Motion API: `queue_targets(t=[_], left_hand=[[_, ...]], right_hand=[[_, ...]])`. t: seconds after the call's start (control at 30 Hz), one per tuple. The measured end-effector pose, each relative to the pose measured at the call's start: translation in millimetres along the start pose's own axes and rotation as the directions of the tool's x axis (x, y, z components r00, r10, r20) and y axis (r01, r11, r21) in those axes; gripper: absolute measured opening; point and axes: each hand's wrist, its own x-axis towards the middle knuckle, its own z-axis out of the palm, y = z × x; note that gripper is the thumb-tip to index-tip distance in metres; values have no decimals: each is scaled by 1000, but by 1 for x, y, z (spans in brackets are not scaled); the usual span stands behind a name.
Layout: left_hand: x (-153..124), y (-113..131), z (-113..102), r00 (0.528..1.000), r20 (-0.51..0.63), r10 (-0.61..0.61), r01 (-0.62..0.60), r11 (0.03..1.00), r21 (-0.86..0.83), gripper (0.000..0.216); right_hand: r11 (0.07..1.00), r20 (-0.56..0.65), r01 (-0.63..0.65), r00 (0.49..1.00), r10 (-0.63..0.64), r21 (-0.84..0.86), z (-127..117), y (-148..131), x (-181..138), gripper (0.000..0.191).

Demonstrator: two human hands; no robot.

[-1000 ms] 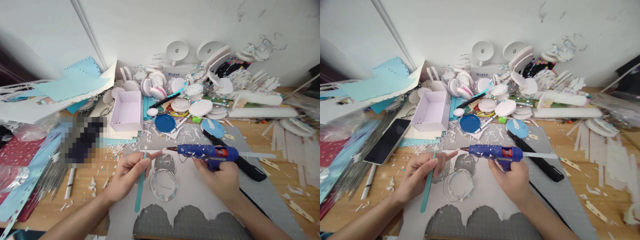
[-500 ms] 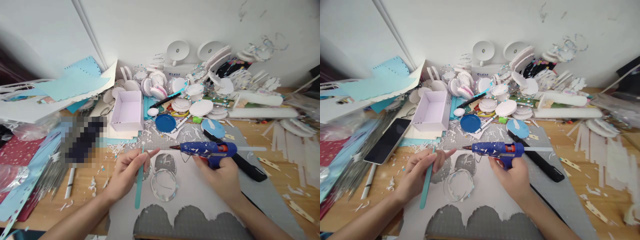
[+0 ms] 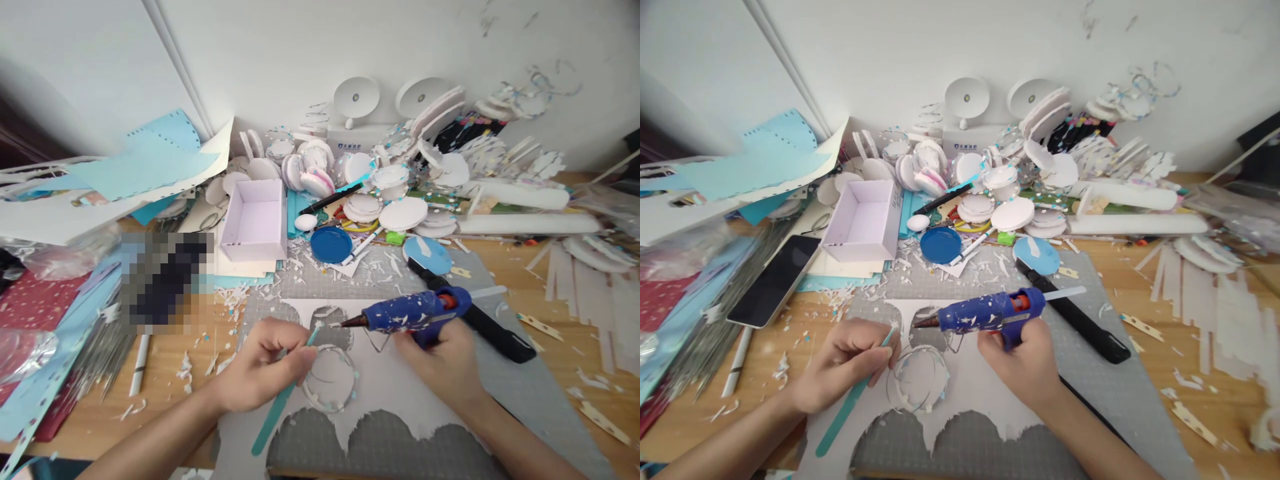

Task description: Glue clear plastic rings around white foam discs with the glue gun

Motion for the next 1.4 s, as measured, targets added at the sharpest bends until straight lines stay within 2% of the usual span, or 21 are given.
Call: queue_targets(t=[0.17, 0.3, 0.53, 0.77, 0.93, 1.4], left_hand=[[2, 3, 2, 1000, 26, 7, -8, 999, 41, 42], [1, 4, 2, 999, 34, -3, 1, 999, 51, 41], [4, 3, 2, 999, 37, -10, 7, 998, 68, 41], [4, 5, 3, 999, 37, -15, 13, 997, 72, 44], [4, 4, 3, 999, 45, -14, 11, 998, 69, 45], [3, 4, 3, 999, 44, -6, 3, 997, 75, 44]], right_hand=[[997, 43, 80, 996, -79, -21, 1, 4, -3, 23], [995, 61, 95, 994, -93, -38, 2, 8, -4, 23], [993, 83, 82, 994, -74, -89, 3, 11, -6, 20], [997, 130, 40, 991, -31, -67, 3, 12, -7, 16], [996, 130, 44, 991, -34, -76, 3, 13, -8, 18], [996, 151, 72, 987, -62, -58, 2, 16, -8, 8]])
